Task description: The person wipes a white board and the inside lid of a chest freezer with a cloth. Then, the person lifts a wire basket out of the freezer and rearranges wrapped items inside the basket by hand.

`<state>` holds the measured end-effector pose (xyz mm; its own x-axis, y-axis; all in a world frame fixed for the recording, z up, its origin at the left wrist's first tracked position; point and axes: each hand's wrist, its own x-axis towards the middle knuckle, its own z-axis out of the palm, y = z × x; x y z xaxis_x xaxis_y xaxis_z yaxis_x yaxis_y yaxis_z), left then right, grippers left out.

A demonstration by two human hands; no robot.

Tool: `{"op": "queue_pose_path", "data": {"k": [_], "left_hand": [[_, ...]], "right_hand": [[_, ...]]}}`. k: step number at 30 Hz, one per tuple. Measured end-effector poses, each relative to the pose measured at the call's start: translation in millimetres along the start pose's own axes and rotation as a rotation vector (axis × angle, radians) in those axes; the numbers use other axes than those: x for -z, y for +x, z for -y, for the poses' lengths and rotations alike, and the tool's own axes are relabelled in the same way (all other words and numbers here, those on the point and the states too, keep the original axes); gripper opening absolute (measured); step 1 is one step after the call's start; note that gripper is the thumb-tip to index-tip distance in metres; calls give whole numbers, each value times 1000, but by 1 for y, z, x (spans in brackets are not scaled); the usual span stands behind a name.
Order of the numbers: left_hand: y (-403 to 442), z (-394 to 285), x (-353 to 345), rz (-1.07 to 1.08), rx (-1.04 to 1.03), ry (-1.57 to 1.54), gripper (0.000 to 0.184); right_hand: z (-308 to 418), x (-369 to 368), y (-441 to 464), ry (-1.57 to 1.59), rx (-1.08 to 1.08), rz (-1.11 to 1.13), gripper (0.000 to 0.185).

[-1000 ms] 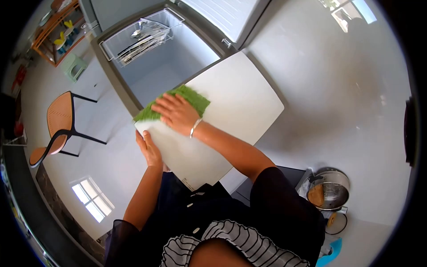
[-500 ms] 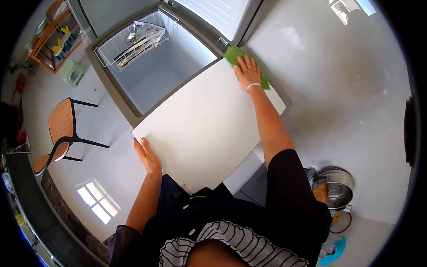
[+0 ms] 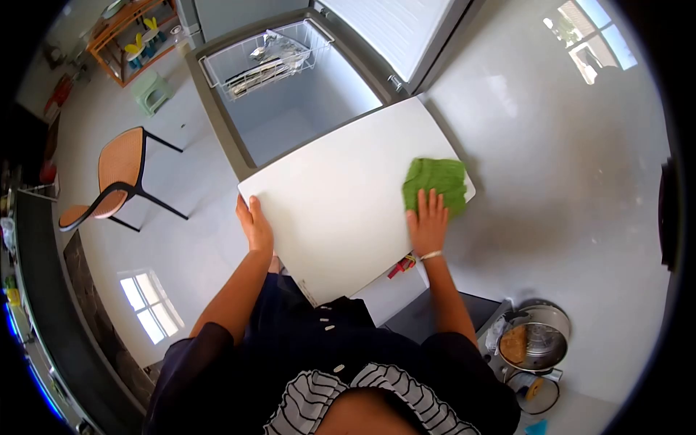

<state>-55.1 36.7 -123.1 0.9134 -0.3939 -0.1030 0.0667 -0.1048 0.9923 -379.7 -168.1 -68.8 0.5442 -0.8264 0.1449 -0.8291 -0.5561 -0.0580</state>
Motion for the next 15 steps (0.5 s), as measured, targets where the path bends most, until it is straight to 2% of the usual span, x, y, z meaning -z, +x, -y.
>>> {"op": "queue_pose_path", "data": {"k": [3,4,7,11,15], "left_hand": [[0,-4,-2,-47,-2,57,55],[1,-3,-3,-38,-3,34,55],[3,-3,-4,-49,-9,50,56],[6,5,-6,-64,-16,90,59],[9,8,-7,-63,37,11,61]], "right_hand": [[64,12,-52,49,271,14,67],[86,20,-64,54,351,84,67],[137,27,-87,197,571,104,61],[177,34,-67,246,657,119,57],[213,25,-33,277,703,18,54]]}}
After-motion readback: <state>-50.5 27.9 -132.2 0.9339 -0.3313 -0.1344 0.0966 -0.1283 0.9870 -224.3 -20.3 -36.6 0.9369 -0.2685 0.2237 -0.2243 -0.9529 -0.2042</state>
